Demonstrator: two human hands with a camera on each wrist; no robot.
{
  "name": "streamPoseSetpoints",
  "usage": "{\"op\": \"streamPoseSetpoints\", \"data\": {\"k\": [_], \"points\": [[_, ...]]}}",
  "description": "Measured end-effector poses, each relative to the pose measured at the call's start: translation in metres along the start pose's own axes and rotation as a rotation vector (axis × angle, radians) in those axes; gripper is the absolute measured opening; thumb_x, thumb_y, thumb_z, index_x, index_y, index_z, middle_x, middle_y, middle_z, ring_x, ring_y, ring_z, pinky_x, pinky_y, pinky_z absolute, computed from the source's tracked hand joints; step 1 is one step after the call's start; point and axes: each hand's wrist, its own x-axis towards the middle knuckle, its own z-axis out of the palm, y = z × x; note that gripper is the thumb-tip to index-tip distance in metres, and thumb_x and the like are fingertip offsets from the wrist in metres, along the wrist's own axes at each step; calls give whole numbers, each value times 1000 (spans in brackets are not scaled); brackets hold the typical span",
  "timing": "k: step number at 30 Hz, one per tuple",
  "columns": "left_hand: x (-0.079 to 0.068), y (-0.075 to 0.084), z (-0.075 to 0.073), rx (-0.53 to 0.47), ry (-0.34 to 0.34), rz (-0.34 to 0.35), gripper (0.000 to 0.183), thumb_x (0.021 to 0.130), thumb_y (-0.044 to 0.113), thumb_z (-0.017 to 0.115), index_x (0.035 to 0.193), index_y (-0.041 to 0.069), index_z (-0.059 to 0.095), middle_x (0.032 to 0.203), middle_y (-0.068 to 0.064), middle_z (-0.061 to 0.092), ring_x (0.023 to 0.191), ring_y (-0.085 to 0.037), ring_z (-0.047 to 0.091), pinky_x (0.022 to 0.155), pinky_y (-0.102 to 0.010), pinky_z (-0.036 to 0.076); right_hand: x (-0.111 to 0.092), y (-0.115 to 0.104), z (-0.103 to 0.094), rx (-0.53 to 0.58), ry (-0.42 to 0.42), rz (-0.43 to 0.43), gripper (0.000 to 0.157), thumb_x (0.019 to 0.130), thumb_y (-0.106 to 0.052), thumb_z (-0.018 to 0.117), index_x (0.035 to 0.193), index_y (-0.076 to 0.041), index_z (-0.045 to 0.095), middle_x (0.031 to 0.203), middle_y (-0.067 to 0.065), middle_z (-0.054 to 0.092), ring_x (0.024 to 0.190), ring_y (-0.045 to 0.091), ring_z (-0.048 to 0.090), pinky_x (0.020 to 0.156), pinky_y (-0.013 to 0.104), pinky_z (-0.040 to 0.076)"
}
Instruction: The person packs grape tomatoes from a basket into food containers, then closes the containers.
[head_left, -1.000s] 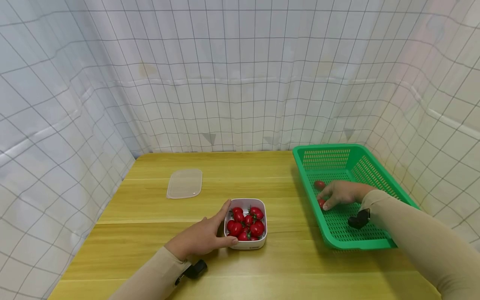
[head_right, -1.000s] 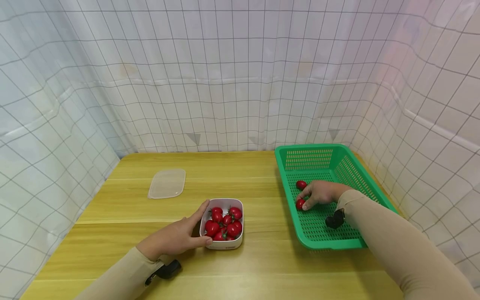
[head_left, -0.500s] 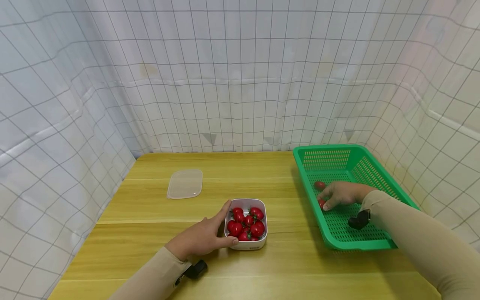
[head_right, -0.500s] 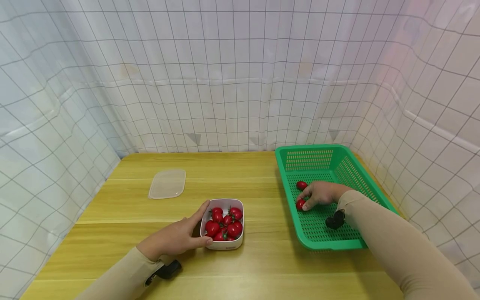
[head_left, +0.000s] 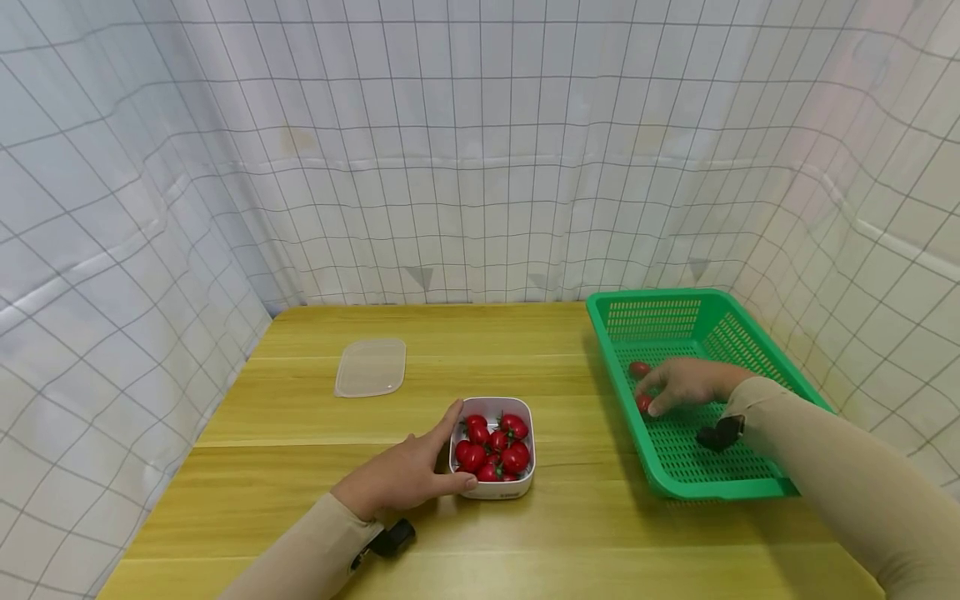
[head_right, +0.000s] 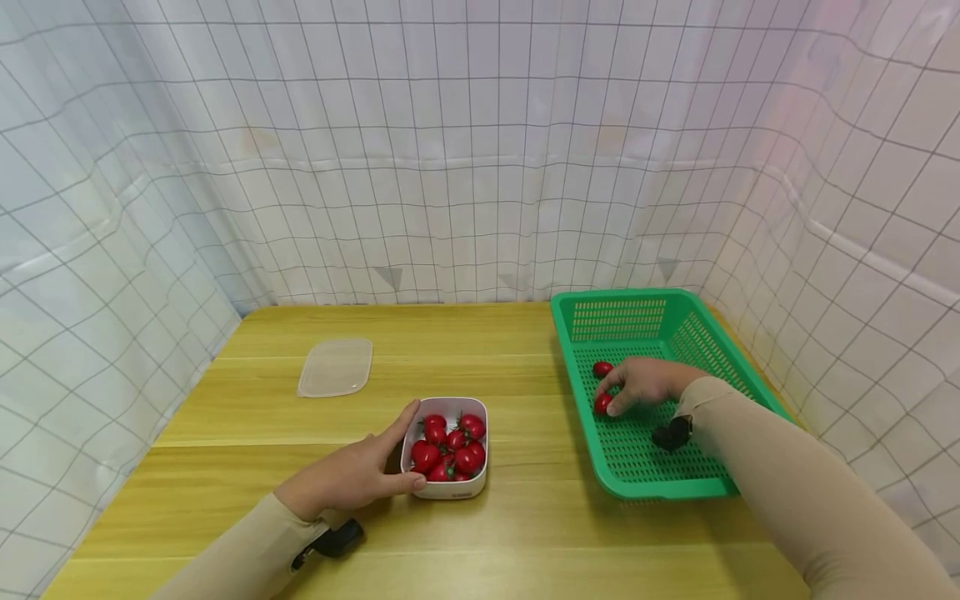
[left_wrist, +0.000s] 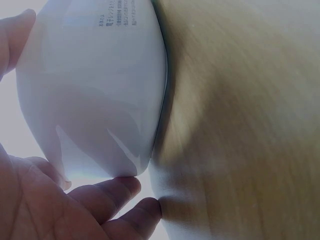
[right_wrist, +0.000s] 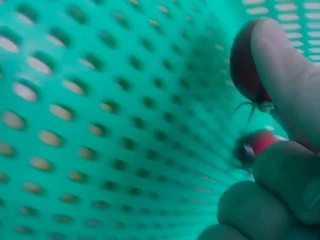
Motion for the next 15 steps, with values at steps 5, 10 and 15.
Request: {"op": "streamPoseSetpoints", "data": {"k": [5,10,15], "points": [[1,-1,0,-3,-2,3,113,91,64,73,172,28,3,175,-7,25,150,-51,40,127,-69,22,-8,-6,-15,11,65,15,36,98,-34,74,130,-17,75,142,17,66,132,41,59,98,53,55],[1,-1,0,1,-1,1,113,91,65,73,172,29,2,175,-6,26,150,-51,41,127,-69,22,-15,-18,-34,12,156,-12,40,97,-32,76,132,-13,75,133,11,73,123,32,65,92,42,56],[1,-1,0,7,2,16,113,91,64,72,172,26,3,174,-8,27,149,-48,43,128,-68,21,-19,-39,-49,40,203,-12,32,94,-30,79,124,-20,79,109,1,79,96,18,62,81,33,49]]}}
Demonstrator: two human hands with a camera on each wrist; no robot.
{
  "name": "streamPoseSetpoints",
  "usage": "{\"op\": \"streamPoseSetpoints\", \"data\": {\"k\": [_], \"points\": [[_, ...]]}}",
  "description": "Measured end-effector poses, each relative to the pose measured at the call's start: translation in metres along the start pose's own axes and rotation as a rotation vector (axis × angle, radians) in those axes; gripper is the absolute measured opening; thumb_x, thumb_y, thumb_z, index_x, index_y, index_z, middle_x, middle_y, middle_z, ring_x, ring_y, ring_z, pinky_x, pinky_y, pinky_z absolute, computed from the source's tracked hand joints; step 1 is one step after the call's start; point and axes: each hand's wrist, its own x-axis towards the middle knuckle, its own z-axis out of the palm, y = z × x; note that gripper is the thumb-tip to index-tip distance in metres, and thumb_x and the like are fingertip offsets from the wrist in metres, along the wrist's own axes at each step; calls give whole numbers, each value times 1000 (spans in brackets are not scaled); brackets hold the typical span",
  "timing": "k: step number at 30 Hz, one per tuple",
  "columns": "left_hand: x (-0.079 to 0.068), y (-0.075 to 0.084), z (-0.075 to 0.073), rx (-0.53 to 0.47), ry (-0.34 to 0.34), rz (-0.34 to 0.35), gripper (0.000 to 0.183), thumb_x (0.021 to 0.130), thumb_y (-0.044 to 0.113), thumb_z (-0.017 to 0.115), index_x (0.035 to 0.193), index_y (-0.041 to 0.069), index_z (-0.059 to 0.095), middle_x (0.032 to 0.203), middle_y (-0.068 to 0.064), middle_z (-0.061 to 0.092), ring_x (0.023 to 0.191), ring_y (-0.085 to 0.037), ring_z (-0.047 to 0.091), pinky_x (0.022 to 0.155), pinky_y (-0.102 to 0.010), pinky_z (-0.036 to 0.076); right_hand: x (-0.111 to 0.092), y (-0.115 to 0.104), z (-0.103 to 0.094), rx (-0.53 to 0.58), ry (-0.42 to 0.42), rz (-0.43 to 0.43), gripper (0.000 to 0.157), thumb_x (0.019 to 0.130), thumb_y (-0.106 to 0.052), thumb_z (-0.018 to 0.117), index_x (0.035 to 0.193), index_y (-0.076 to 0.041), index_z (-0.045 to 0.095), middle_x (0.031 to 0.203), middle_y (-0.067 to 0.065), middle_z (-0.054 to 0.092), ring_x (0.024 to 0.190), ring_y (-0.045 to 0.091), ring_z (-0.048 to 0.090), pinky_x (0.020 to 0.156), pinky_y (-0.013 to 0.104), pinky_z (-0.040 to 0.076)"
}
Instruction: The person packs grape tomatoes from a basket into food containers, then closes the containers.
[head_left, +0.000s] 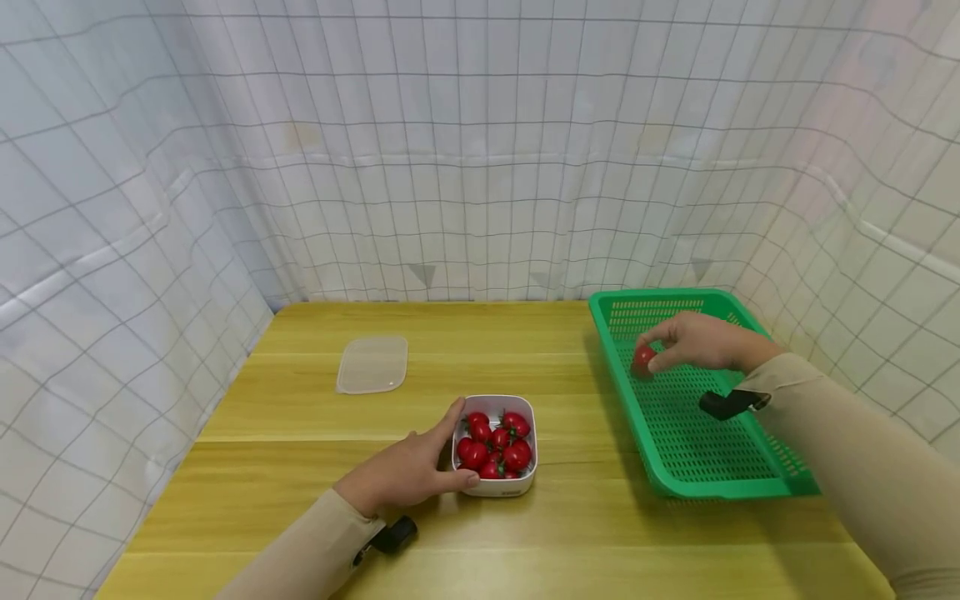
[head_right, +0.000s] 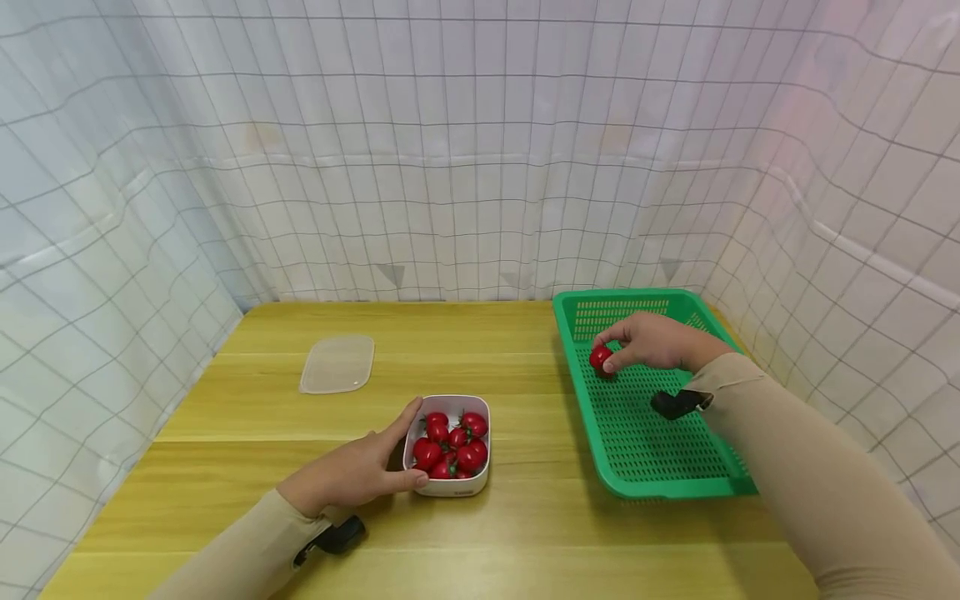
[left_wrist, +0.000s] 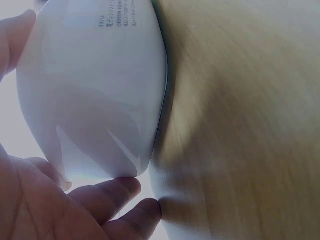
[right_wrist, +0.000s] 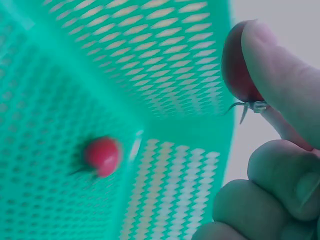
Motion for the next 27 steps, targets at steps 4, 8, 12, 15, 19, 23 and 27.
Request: {"op": "streamPoseSetpoints", "data": {"k": [4,8,12,15,19,23,27], "points": [[0,0,0,-11,-3,9,113,92,63,72,172,24,3,174,-9,27,151,-45,42,128,-67,20,3,-22,-4,41,-6,-8,20,94,-28,78,114,-27,79,86,-7,79,77,12,55,78,29,44],[0,0,0,-18,-8,9,113,92,63,72,172,23,2,175,-9,26,152,-43,41,129,-67,19,7,-47,-2,67,-28,-28,22,96,-27,76,117,-27,77,68,-4,71,63,12,53,74,30,45],[0,0,0,-10,-7,2,113,92,63,72,172,24,3,175,-9,27,152,-45,41,128,-68,20,14,-70,3,58,-30,-30,32,96,-28,77,128,-26,75,59,-5,51,54,12,43,65,29,42],[0,0,0,-7,-6,-1,112,92,64,72,172,25,3,175,-8,27,152,-47,41,128,-68,21,20,-87,9,82,-50,-24,35,95,-27,79,130,-25,74,65,-4,39,49,12,37,55,27,41],[0,0,0,-15,-6,-2,112,92,64,72,172,25,3,175,-8,27,152,-47,39,128,-68,20,28,-108,20,57,-60,-57,32,93,-27,82,125,-25,75,69,-3,41,54,14,40,53,26,38],[0,0,0,-21,-10,-9,112,91,63,73,172,26,4,175,-8,26,153,-46,38,128,-67,20,37,-124,33,6,-46,-118,32,91,-29,84,123,-26,77,70,-4,45,67,15,43,60,28,35],[1,0,0,-20,-12,-15,112,91,64,72,172,26,4,175,-8,26,153,-47,38,128,-68,21,45,-140,44,-3,-70,-144,31,92,-27,84,122,-26,77,67,-6,47,64,13,44,59,26,37]]}}
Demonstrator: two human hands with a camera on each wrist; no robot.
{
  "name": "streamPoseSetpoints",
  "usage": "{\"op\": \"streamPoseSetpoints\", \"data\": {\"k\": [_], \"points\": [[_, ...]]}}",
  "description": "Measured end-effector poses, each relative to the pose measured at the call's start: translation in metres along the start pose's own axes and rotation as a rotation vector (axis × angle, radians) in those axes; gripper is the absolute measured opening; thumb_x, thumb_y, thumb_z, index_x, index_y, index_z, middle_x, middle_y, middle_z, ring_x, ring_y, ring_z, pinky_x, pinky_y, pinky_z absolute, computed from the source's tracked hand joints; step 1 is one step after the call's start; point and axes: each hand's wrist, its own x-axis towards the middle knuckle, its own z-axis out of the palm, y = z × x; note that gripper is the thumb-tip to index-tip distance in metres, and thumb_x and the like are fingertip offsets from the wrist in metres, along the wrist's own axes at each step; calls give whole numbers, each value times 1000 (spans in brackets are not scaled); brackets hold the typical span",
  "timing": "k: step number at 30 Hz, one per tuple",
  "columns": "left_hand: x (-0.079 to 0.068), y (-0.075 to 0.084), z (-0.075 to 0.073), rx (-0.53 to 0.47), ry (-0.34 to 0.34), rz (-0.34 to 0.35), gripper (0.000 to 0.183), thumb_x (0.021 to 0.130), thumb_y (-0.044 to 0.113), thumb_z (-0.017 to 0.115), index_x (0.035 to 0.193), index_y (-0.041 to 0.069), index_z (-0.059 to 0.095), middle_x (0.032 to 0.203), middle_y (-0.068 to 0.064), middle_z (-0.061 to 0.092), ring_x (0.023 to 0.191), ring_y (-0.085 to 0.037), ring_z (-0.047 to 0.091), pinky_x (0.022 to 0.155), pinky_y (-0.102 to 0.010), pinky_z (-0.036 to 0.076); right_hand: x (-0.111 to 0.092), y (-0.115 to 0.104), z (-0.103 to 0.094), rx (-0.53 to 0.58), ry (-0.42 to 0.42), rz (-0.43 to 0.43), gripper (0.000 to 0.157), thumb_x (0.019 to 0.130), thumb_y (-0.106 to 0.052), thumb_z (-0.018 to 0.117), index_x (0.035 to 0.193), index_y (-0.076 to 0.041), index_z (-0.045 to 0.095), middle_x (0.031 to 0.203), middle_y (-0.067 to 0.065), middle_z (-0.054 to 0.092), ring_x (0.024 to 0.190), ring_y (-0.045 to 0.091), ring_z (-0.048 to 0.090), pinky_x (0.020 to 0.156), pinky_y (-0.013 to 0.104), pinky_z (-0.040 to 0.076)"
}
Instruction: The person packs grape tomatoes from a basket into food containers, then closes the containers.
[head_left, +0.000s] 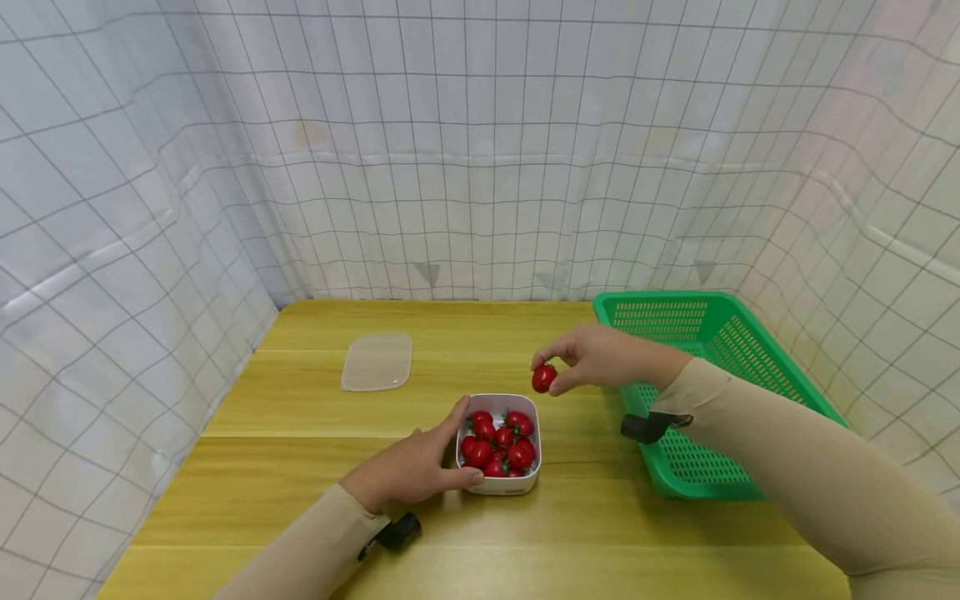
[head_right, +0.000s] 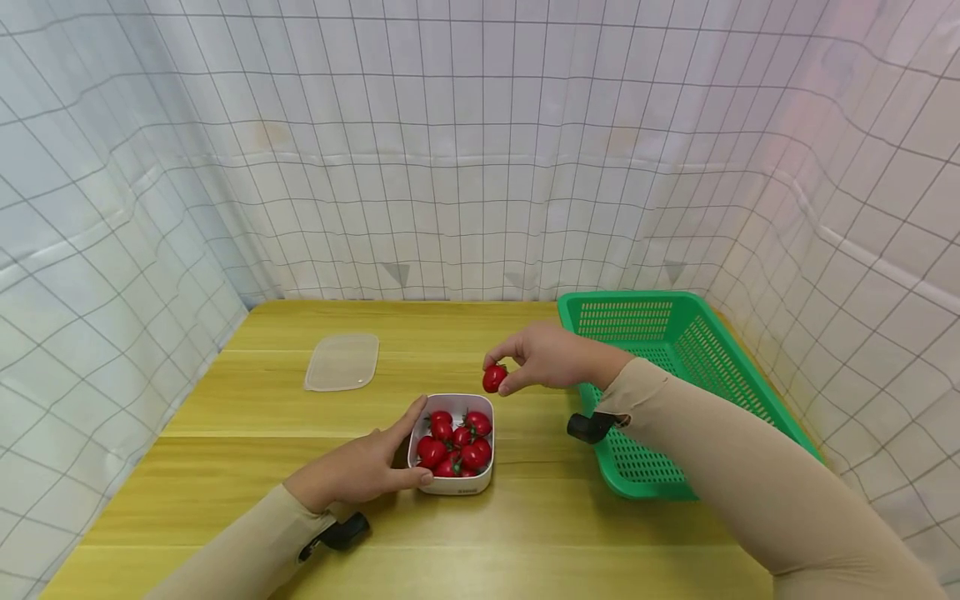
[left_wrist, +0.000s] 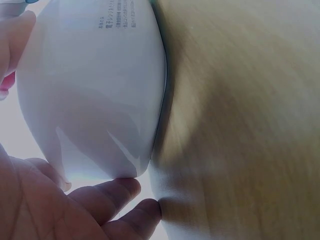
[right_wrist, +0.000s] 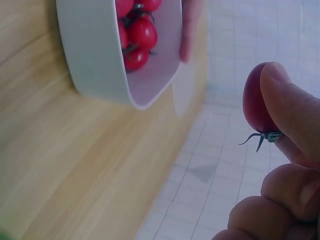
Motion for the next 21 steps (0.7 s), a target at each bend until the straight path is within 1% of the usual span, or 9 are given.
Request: {"op": "streamPoseSetpoints", "data": {"k": [4,9,15,21], "points": [[-1,1,-1,1,1,0,112,91,64,72,172,25,4,174,-8,29,152,-47,39,127,-69,22,7,-12,6,-25,-21,-30,30,92,-26,83,121,-27,77,65,-6,49,62,12,46,58,26,40],[-1,1,-1,1,-4,8,112,92,64,72,172,24,4,174,-9,29,153,-45,39,127,-69,22,13,-22,11,-60,-37,-65,32,93,-29,83,124,-28,76,65,-6,48,61,11,46,58,26,39],[0,0,-1,9,-8,3,112,92,66,71,172,25,3,174,-7,28,153,-47,38,125,-70,24,17,-27,15,-30,-63,-88,31,93,-28,82,123,-27,76,63,-8,46,59,10,44,57,24,39],[0,0,-1,17,-8,-11,112,91,68,70,172,27,3,174,-7,28,151,-53,37,123,-72,27,19,-29,16,-22,-64,-90,32,92,-27,83,123,-25,77,62,-7,46,59,10,45,57,24,40]]}}
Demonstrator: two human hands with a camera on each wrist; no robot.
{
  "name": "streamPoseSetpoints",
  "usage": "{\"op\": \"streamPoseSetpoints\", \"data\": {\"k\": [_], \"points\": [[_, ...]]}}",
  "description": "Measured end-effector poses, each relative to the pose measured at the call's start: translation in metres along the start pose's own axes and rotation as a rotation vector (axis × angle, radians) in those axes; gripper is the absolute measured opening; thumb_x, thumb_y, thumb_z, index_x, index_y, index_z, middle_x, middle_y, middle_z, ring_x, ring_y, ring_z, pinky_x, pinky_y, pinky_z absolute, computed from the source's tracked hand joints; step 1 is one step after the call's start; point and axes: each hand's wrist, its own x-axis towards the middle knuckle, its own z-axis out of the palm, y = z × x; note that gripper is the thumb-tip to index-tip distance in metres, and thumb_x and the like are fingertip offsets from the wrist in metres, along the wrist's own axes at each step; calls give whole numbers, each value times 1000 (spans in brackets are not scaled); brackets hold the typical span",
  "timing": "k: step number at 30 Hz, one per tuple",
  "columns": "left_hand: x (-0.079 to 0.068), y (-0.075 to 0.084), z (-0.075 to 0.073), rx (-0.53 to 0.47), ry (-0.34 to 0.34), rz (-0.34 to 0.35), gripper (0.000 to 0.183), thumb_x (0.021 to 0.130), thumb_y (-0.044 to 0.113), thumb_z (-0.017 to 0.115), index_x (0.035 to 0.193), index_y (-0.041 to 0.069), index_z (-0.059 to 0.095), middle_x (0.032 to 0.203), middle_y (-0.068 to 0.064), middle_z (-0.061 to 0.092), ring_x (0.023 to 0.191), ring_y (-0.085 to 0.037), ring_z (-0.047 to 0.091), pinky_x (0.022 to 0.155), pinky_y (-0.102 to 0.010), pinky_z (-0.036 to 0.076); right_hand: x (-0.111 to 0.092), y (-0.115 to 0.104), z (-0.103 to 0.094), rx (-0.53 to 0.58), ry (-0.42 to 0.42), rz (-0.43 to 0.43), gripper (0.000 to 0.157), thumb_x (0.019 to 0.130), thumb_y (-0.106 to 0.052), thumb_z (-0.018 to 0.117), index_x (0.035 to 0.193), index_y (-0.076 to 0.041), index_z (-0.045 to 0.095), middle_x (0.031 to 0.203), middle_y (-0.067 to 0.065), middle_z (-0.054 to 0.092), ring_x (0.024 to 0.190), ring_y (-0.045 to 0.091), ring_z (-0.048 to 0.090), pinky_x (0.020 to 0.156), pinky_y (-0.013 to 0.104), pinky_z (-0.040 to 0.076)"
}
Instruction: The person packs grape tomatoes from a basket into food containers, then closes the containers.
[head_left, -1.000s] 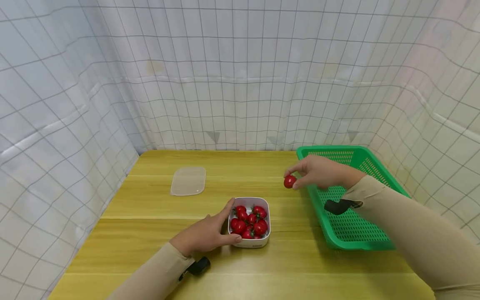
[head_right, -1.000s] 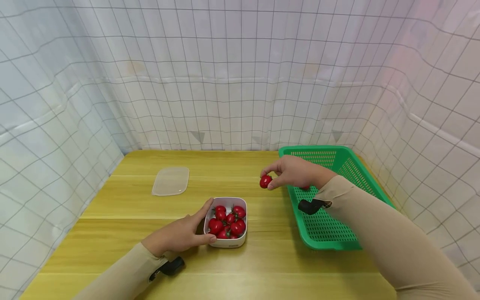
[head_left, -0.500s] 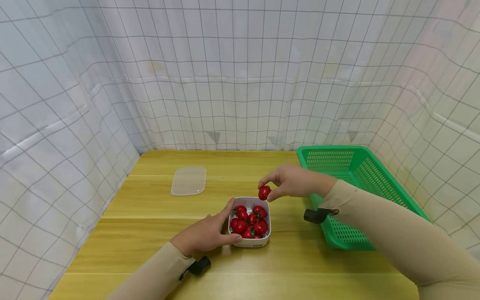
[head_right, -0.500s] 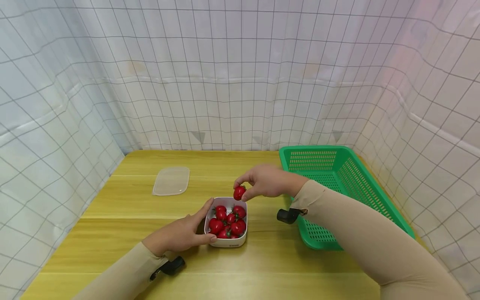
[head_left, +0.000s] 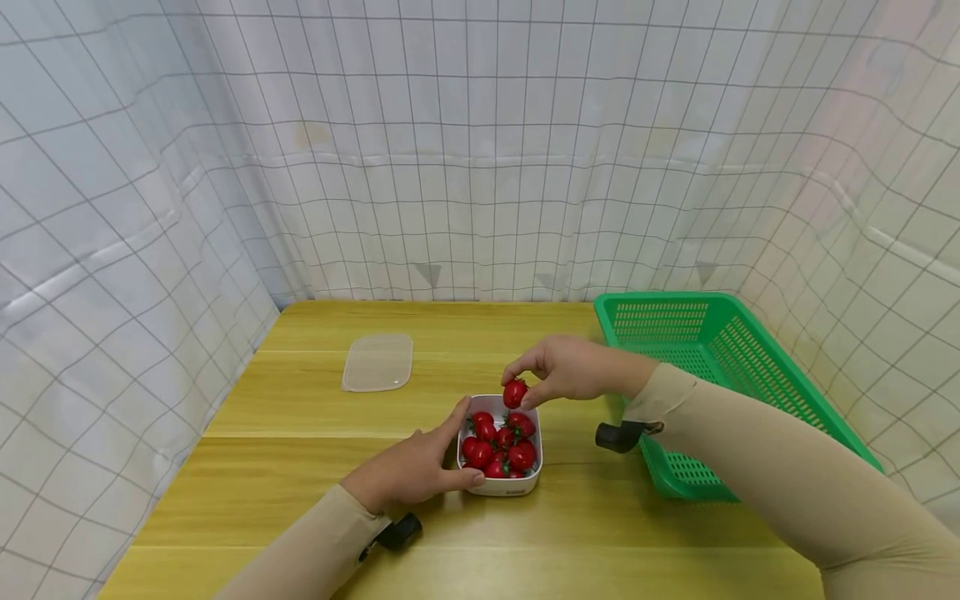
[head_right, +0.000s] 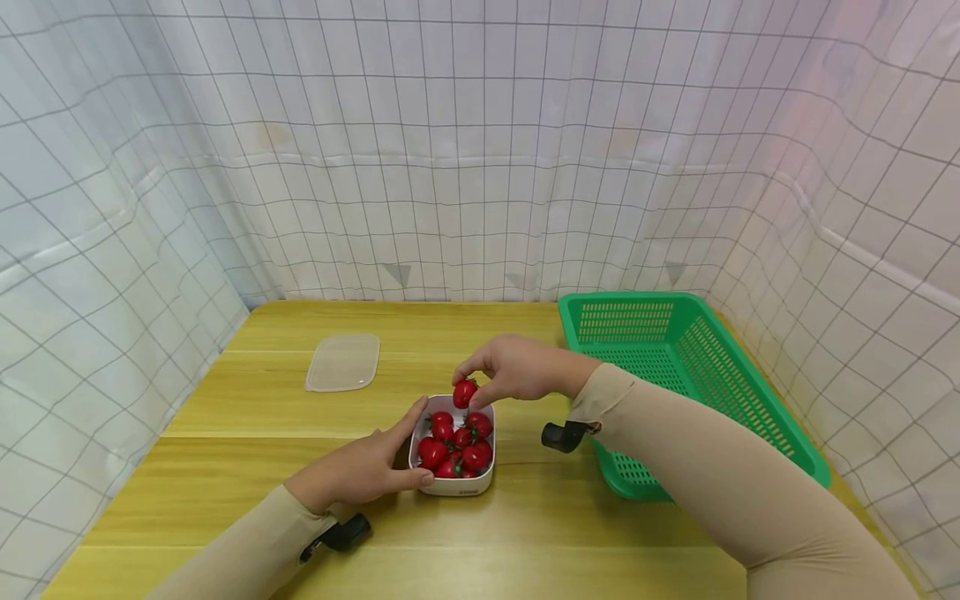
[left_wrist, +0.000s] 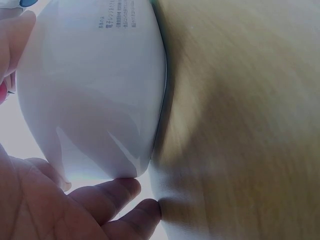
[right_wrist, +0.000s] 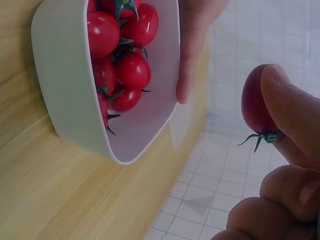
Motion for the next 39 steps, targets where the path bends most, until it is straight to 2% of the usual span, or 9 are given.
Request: {"op": "streamPoseSetpoints", "data": {"k": [14,20,24,29,32,35,36,37,39], "points": [[0,2,0,6,-3,1,113,91,69,70,172,27,2,175,-6,27,151,-56,36,123,-73,27,4,0,6,-4,-26,-30,41,94,-27,82,134,-21,74,61,-8,43,58,9,41,54,23,36],[0,1,1,1,-2,23,112,92,67,69,172,26,2,175,-7,27,152,-47,39,126,-70,23,-1,5,3,61,-14,-13,48,95,-32,80,141,-25,69,57,-8,36,54,10,35,54,24,36],[1,1,2,-1,6,31,112,92,67,70,172,27,2,174,-7,27,153,-44,40,128,-68,22,-16,28,-13,125,85,59,49,98,-33,76,145,-25,66,56,-8,35,52,11,33,58,28,39],[0,2,2,7,17,31,112,92,66,71,172,26,3,174,-8,28,152,-45,40,129,-65,22,-48,89,-38,172,263,197,46,100,-34,74,145,-26,66,58,-6,33,51,12,28,61,32,41],[0,2,1,4,18,27,112,92,65,71,172,25,4,175,-7,27,152,-47,41,128,-66,22,-68,128,-45,136,316,277,47,101,-36,73,145,-25,65,67,-1,51,61,11,41,73,36,49],[0,1,1,4,18,19,112,92,65,71,172,26,3,175,-7,26,151,-49,40,128,-67,23,-81,161,-43,90,303,313,49,101,-34,72,147,-19,64,113,16,75,99,30,69,97,52,55],[0,1,1,3,18,17,112,92,65,71,172,27,3,175,-7,26,151,-50,40,127,-68,23,-84,170,-42,73,290,319,50,101,-34,71,148,-17,63,131,19,72,117,37,67,104,58,53],[-1,1,1,1,18,17,112,92,65,72,172,26,3,175,-7,26,151,-49,40,128,-67,22,-86,178,-40,65,271,327,50,101,-33,71,147,-14,63,134,23,70,124,44,64,106,63,50],[-1,0,2,-2,18,18,112,92,65,72,172,26,3,175,-7,26,151,-50,40,128,-67,22,-88,189,-36,42,235,324,51,101,-34,72,146,-12,64,154,23,55,145,51,46,112,69,44]]}}
